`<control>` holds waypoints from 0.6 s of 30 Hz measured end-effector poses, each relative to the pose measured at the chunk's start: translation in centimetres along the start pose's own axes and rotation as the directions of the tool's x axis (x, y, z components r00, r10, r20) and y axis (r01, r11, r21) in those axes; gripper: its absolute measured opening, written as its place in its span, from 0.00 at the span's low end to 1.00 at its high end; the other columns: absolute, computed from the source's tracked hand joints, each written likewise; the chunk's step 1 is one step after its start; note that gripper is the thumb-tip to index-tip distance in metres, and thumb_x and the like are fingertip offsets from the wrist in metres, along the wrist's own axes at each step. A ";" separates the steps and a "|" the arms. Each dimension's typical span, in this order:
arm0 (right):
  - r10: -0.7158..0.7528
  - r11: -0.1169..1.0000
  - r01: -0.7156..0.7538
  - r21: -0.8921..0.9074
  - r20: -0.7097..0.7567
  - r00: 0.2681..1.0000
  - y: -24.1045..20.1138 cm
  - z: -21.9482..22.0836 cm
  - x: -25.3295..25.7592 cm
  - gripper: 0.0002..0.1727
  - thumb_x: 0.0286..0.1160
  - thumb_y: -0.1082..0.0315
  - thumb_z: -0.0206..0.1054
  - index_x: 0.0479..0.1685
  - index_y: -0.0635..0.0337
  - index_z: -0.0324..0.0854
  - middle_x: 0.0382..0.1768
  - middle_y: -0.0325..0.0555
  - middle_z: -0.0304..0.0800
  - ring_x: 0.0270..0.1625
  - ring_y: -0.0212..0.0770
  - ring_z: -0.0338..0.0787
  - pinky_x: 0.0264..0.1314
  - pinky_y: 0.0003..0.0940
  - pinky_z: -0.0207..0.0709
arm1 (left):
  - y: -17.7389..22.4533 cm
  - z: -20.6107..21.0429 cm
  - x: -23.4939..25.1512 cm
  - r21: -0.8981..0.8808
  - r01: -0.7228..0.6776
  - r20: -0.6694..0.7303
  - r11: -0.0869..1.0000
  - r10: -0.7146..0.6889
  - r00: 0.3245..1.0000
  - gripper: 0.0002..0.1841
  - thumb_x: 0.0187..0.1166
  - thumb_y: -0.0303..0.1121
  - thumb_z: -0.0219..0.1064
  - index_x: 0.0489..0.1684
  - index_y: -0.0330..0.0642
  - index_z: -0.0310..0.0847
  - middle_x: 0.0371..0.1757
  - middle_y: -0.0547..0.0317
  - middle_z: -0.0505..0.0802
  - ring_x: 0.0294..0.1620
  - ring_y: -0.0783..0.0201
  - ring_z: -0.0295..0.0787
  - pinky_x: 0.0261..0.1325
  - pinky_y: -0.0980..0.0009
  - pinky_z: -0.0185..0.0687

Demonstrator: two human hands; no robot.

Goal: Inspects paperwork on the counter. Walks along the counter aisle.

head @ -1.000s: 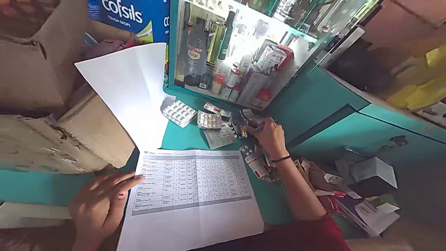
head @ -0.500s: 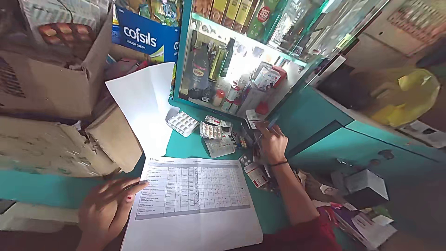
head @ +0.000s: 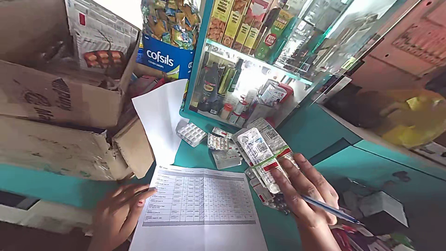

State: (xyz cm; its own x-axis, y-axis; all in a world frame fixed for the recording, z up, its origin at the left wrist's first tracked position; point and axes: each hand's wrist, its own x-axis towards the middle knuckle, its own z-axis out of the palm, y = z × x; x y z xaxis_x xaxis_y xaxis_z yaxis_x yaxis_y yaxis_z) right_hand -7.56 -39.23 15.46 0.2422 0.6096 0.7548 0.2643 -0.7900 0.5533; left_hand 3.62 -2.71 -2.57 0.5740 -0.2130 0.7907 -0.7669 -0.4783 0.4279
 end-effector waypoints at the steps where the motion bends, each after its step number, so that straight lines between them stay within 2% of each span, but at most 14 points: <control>1: 0.006 1.000 -0.006 0.005 -0.001 1.000 -0.1 0.0 0.0 0.13 0.88 0.69 0.60 0.65 0.52 0.80 0.71 0.44 0.86 0.82 0.45 0.77 0.84 0.36 0.67 | 0.1 0.0 0.0 0.008 -0.001 0.002 1.000 0.001 1.000 0.32 0.93 0.56 0.38 0.46 0.55 0.95 0.51 0.58 0.98 0.60 0.60 0.90 0.66 0.60 0.74; 6: 0.017 0.999 -0.016 0.032 -0.024 1.000 -0.3 -0.2 0.4 0.12 0.86 0.71 0.62 0.62 0.53 0.81 0.72 0.42 0.86 0.83 0.43 0.75 0.85 0.36 0.67 | -0.1 0.0 0.0 0.022 -0.011 -0.004 1.000 0.011 1.000 0.32 0.93 0.55 0.38 0.45 0.55 0.95 0.51 0.58 0.98 0.60 0.60 0.90 0.66 0.61 0.73; 8: 0.053 0.987 -0.045 0.152 -0.047 0.997 -0.3 -0.2 0.7 0.11 0.85 0.71 0.63 0.61 0.53 0.81 0.70 0.40 0.86 0.83 0.41 0.76 0.85 0.36 0.69 | 0.0 0.0 0.1 0.019 -0.013 -0.005 1.000 0.013 1.000 0.33 0.93 0.56 0.37 0.45 0.55 0.94 0.50 0.59 0.98 0.60 0.60 0.89 0.67 0.62 0.72; 10: 0.165 0.914 -0.125 0.385 -0.071 0.984 -0.5 0.2 1.2 0.06 0.86 0.67 0.62 0.54 0.50 0.82 0.67 0.32 0.86 0.80 0.35 0.78 0.84 0.34 0.73 | 0.0 0.0 0.0 0.015 -0.008 0.005 1.000 0.008 1.000 0.33 0.93 0.55 0.37 0.46 0.54 0.95 0.51 0.59 0.98 0.61 0.59 0.90 0.68 0.61 0.72; 12: 0.282 0.704 -0.181 0.686 -0.036 0.959 -0.8 1.1 1.9 0.08 0.88 0.60 0.61 0.53 0.45 0.84 0.62 0.23 0.89 0.76 0.29 0.81 0.82 0.30 0.72 | 0.1 0.0 0.0 0.008 -0.008 0.004 1.000 0.008 1.000 0.32 0.93 0.54 0.38 0.46 0.53 0.95 0.51 0.58 0.98 0.60 0.59 0.90 0.67 0.61 0.73; 14: 0.343 0.402 -0.192 0.895 0.048 0.938 -1.2 2.1 2.2 0.08 0.84 0.59 0.65 0.53 0.43 0.87 0.55 0.23 0.92 0.69 0.28 0.86 0.78 0.29 0.76 | 0.1 -0.1 0.0 0.008 -0.010 0.009 1.000 0.010 1.000 0.32 0.93 0.53 0.38 0.45 0.53 0.95 0.50 0.58 0.98 0.60 0.60 0.90 0.67 0.61 0.74; 16: 0.313 0.173 -0.172 0.970 0.112 0.943 -1.4 3.0 1.9 0.06 0.83 0.61 0.67 0.50 0.44 0.88 0.50 0.26 0.94 0.66 0.29 0.88 0.76 0.29 0.78 | 0.2 -0.3 0.1 0.019 -0.015 0.020 1.000 0.014 1.000 0.32 0.93 0.53 0.38 0.45 0.53 0.95 0.50 0.58 0.98 0.60 0.60 0.90 0.66 0.61 0.75; 18: 0.252 0.036 -0.129 0.991 0.116 0.961 -1.4 3.7 1.8 0.05 0.83 0.64 0.67 0.48 0.48 0.88 0.49 0.30 0.96 0.66 0.31 0.89 0.77 0.31 0.77 | 0.2 -0.4 0.3 0.020 -0.018 0.030 1.000 0.018 0.999 0.32 0.93 0.54 0.38 0.45 0.53 0.95 0.50 0.58 0.98 0.60 0.61 0.90 0.67 0.61 0.74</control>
State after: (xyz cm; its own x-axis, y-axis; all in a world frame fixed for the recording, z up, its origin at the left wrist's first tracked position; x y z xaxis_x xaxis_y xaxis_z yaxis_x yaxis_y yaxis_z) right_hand -3.99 -36.81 14.74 0.4076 0.3941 0.8237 0.9033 -0.0420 -0.4269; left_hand 3.57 -2.56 -2.08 0.5689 -0.2470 0.7844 -0.7712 -0.4917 0.4044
